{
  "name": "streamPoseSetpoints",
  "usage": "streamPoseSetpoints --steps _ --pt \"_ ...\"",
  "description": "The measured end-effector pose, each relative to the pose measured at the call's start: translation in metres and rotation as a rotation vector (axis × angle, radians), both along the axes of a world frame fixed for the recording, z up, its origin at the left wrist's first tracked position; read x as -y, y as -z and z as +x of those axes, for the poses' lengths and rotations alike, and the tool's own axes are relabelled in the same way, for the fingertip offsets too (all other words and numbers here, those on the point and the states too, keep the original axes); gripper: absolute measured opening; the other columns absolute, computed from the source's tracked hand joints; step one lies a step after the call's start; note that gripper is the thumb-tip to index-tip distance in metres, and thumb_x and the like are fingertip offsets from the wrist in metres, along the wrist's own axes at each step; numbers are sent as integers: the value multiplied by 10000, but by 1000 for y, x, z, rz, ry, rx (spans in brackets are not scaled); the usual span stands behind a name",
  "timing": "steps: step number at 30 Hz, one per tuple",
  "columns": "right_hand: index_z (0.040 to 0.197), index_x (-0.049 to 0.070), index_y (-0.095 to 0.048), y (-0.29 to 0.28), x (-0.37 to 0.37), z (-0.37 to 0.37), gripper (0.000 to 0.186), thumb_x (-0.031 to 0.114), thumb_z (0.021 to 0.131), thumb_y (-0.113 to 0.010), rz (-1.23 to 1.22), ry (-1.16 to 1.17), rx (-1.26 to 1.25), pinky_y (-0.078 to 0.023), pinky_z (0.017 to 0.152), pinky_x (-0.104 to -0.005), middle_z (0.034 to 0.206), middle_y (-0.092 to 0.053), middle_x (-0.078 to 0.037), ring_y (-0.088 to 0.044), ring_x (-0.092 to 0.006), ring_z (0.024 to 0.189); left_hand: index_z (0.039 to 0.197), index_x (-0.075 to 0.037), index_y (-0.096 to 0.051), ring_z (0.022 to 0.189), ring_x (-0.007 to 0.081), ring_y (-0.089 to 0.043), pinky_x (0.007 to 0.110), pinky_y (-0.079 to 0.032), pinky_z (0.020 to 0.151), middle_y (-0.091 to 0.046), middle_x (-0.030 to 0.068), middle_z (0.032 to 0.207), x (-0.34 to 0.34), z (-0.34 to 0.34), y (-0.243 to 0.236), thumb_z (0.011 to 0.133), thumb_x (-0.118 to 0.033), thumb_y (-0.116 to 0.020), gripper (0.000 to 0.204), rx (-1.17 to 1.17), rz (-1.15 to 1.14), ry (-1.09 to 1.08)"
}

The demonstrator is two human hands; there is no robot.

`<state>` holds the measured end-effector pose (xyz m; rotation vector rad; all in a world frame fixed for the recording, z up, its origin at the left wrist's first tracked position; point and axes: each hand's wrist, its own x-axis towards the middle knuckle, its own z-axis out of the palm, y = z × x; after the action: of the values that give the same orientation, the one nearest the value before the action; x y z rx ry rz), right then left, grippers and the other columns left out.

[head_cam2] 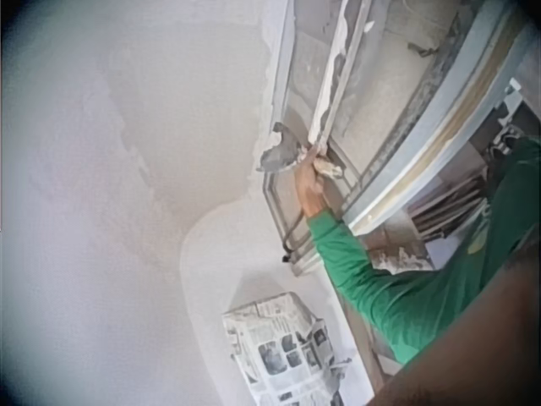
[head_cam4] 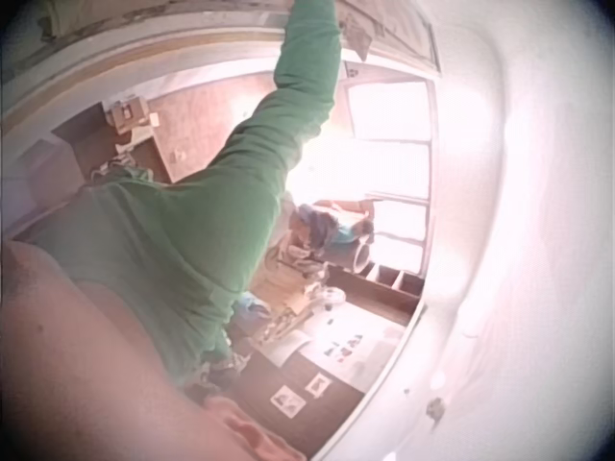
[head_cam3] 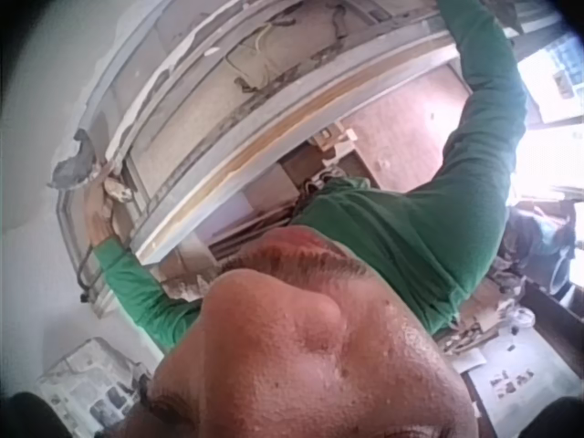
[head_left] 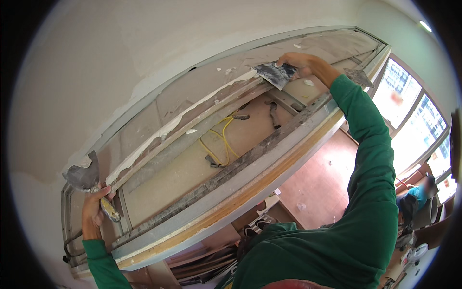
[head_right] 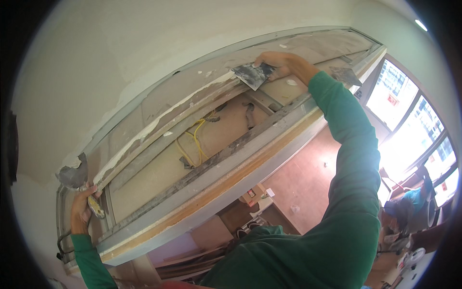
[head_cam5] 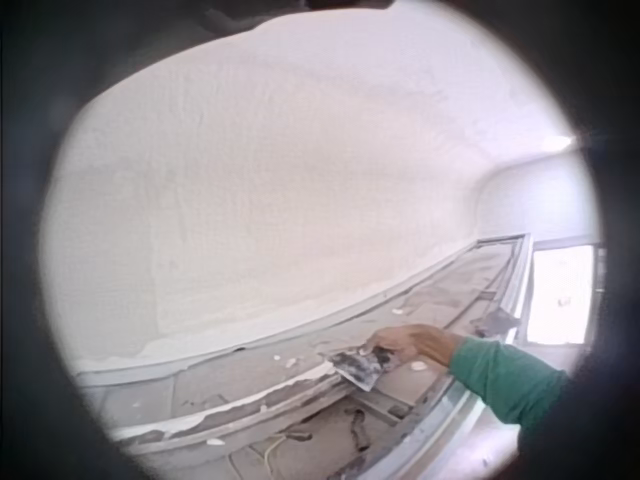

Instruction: The person applies plaster to a ceiling area using a trowel and a long straightedge, smoothing the surface repeatedly. They scrape excess material from the straightedge and continue spreading and leveling the plaster across the ceiling.

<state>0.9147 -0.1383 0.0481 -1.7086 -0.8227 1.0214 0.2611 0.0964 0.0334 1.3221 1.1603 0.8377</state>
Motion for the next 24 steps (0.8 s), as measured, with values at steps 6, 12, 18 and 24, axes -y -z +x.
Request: streamPoseSetpoints --steps 6,12,18,24 --pt "1026 22 -601 5 -7 2 204 180 920 -529 -1 -20 34 -557 703 -281 933 -677 -40 -658 -105 800 1170 -25 -471 921 182 -620 292 -587 770 -544 58 1064 5 0 -3 790 16 -709 450 3 15 11" --pt "1017 -42 -593 1 -19 -19 182 106 918 -558 7 -33 70 -592 688 -295 947 -683 -81 -678 -130 774 1166 -17 -487 933 179 -622 295 -588 775 -545 54 1057 4 2 -2 791 6 -721 442 5 71 30" --pt "971 -27 -617 -4 -49 -48 166 125 908 -591 -79 -90 168 -538 574 -286 867 -668 -84 -647 -140 690 1241 33 -456 947 194 -630 301 -598 804 -539 89 1125 4 0 -2 799 -4 -721 517 39 64 80" --pt "840 4 -637 -13 -80 -80 238 237 887 -644 -108 -236 426 -345 478 -329 749 -584 -55 -467 -155 545 1250 37 -461 993 203 -610 297 -586 827 -521 103 1171 6 9 -1 789 -26 -746 545 29 26 106"
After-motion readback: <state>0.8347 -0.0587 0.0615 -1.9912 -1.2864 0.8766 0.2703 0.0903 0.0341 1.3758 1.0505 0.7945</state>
